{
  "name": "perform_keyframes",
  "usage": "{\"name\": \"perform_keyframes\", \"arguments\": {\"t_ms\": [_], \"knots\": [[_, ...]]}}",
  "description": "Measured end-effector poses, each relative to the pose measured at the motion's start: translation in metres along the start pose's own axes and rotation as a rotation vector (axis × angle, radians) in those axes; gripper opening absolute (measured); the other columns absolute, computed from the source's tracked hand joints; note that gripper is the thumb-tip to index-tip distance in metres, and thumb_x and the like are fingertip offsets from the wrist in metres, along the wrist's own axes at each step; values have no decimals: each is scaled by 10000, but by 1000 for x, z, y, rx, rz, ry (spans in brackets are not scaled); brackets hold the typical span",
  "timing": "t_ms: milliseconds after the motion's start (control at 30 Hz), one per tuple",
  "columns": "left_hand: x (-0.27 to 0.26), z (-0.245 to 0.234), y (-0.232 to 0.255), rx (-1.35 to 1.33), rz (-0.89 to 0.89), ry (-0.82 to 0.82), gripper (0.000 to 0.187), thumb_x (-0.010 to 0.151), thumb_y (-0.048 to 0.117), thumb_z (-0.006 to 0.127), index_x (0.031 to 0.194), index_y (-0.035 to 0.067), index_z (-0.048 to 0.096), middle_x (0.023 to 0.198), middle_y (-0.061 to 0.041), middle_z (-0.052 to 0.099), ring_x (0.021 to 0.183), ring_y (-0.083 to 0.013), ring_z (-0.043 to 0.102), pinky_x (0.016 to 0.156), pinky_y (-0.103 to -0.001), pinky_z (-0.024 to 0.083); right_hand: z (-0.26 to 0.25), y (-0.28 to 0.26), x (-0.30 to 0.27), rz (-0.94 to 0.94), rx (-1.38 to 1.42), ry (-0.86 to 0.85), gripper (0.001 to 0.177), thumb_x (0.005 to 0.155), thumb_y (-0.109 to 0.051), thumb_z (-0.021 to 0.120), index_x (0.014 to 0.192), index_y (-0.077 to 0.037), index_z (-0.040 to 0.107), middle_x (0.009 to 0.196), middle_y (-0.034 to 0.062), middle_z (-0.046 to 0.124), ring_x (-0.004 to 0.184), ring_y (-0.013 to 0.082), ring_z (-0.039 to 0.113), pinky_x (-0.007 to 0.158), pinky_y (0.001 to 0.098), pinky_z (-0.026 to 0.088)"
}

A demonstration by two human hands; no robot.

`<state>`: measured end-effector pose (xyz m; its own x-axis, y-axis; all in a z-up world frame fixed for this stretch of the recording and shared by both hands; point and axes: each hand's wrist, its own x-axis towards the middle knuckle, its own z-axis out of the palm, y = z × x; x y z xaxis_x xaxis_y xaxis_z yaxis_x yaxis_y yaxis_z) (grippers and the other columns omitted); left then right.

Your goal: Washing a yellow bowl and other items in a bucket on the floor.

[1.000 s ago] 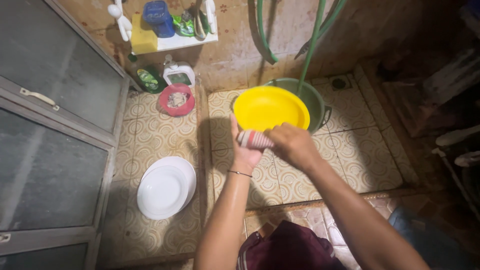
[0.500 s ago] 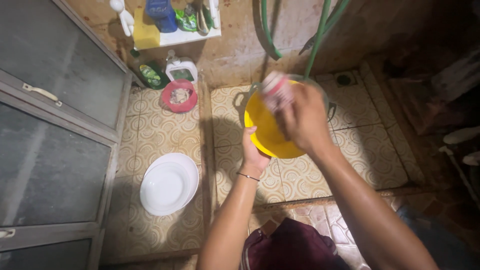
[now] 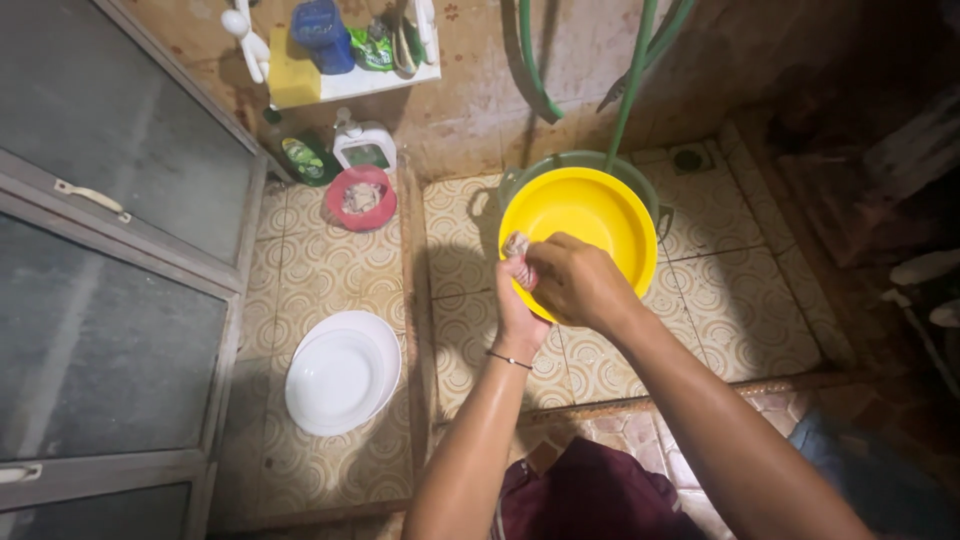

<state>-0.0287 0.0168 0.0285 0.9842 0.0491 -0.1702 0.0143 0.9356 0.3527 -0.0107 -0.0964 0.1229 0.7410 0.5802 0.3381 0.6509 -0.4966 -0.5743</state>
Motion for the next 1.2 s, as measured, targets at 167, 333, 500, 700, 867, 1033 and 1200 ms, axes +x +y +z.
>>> {"name": "perform_keyframes", "arguments": {"t_ms": [167,333,500,700,867,1033,1200], "knots": [[37,-86,-50,86,38,-39,304,958,225,547,1246,142,597,1109,11,654,1007,-132,601,897,-318,474,1,8,16,133,25,120,256,869,-180,716,1089,-71,645,971,175,713,887,389,702,750,478,552],[53,-137,-91,35,178,-198,85,989,15,548,1012,48,473,932,-20,498,883,-178,501,865,-361,456,-7,23,34,295,-123,270,337,873,-241,714,1107,-31,594,964,207,739,838,447,699,710,544,534],[0,-17,-44,197,273,81,323,805,109,481,1099,43,598,1020,-61,628,910,-180,628,819,-312,529,-9,55,34,583,-497,239,420,922,-372,674,1130,-11,620,807,252,723,756,468,714,706,557,561],[18,-37,-37,245,462,209,383,819,127,490,1182,25,555,1051,-109,597,902,-235,597,780,-363,477,-14,43,16,610,-675,-161,432,770,-352,748,1104,-87,683,928,173,759,840,364,758,732,474,605],[17,-23,-21,259,538,195,427,793,139,499,1201,28,561,1108,-90,622,1025,-228,617,929,-360,500,-25,10,16,626,-561,-512,482,672,-442,831,1050,-159,735,1001,113,779,911,304,758,792,422,606],[26,-67,-28,200,423,301,413,828,209,513,1206,55,579,1133,-81,634,1055,-230,626,942,-367,487,6,23,2,377,-476,-566,258,850,-383,684,999,-190,767,983,98,783,910,312,751,775,452,606],[57,-141,-50,362,436,331,411,1168,256,503,1280,-138,467,1081,-157,256,967,-323,223,883,-465,235,24,20,0,100,38,-323,238,842,-206,605,1024,-123,733,939,166,772,858,393,728,795,500,558]]}}
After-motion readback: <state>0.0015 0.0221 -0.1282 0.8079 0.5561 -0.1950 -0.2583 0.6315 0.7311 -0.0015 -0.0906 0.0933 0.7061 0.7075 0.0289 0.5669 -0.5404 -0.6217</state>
